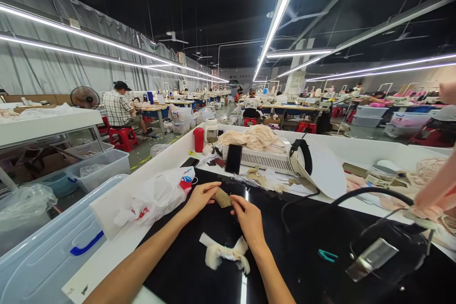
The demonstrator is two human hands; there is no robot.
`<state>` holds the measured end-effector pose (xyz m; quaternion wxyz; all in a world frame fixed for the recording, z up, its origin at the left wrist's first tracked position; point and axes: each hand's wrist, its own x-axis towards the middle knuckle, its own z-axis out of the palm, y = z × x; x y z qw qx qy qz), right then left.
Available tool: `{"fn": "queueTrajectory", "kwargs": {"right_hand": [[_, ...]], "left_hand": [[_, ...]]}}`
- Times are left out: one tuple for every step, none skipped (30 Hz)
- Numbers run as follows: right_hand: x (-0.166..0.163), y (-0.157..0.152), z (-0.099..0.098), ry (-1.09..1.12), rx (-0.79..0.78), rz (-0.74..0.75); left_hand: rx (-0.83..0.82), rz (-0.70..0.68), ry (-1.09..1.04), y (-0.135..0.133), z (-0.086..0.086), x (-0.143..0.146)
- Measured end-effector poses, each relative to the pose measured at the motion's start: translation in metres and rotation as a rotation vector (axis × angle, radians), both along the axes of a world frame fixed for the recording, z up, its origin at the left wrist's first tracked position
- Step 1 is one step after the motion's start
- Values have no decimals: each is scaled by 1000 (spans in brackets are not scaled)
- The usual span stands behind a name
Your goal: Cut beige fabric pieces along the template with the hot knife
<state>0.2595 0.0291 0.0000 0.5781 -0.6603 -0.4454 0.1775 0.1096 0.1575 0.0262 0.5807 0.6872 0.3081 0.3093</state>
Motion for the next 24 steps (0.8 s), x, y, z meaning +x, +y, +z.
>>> {"fn": "queueTrajectory", "kwargs": {"right_hand": [[0,1,-2,5,2,-2],[0,2,-3,10,4,-3],[0,3,-5,14,7,-4],[0,4,-7,18,10,-5],[0,4,-9,19,14,-8],[0,5,-10,17,19,-13],[0,5,-11,12,25,-19],[1,5,-11,3,32,-28],[1,5,-12,-7,38,-39],[2,4,-12,-20,45,-51],[3,4,-12,-35,51,-63],[4,4,-13,-50,56,-75],[4,4,-13,-67,61,-86],[5,4,-14,-86,65,-96],[6,4,-15,-107,67,-103],[7,4,-17,-130,68,-108],[8,5,-18,-156,65,-110],[9,6,-20,-183,59,-108],[9,6,-22,-212,48,-103],[10,7,-25,-243,35,-95],[10,8,-27,-274,21,-86],[11,9,-30,-305,6,-77],[11,9,-32,-337,-8,-68],[10,10,-34,-367,-22,-61]], "left_hand": [[2,-2,-4,1,0,-1],[6,-2,-7,1,0,-1],[11,0,-7,2,-1,-2],[18,3,-4,3,-1,-3],[25,6,0,4,-2,-3],[32,10,5,5,-2,-3],[40,14,12,6,-3,-3],[49,18,20,8,-3,-3],[59,22,29,9,-3,-2],[71,25,40,11,-4,-2],[85,28,53,12,-4,-2],[102,30,68,14,-5,-1],[121,32,86,15,-5,-1],[142,34,105,17,-6,-1],[166,36,126,18,-6,0],[193,41,147,20,-6,0],[223,47,168,21,-7,0],[258,57,186,23,-6,-1],[297,70,202,24,-6,-1],[338,85,215,25,-5,-2],[382,100,227,26,-4,-3],[424,111,239,26,-3,-4],[464,117,251,27,-1,-4],[500,115,265,27,1,-4]]}}
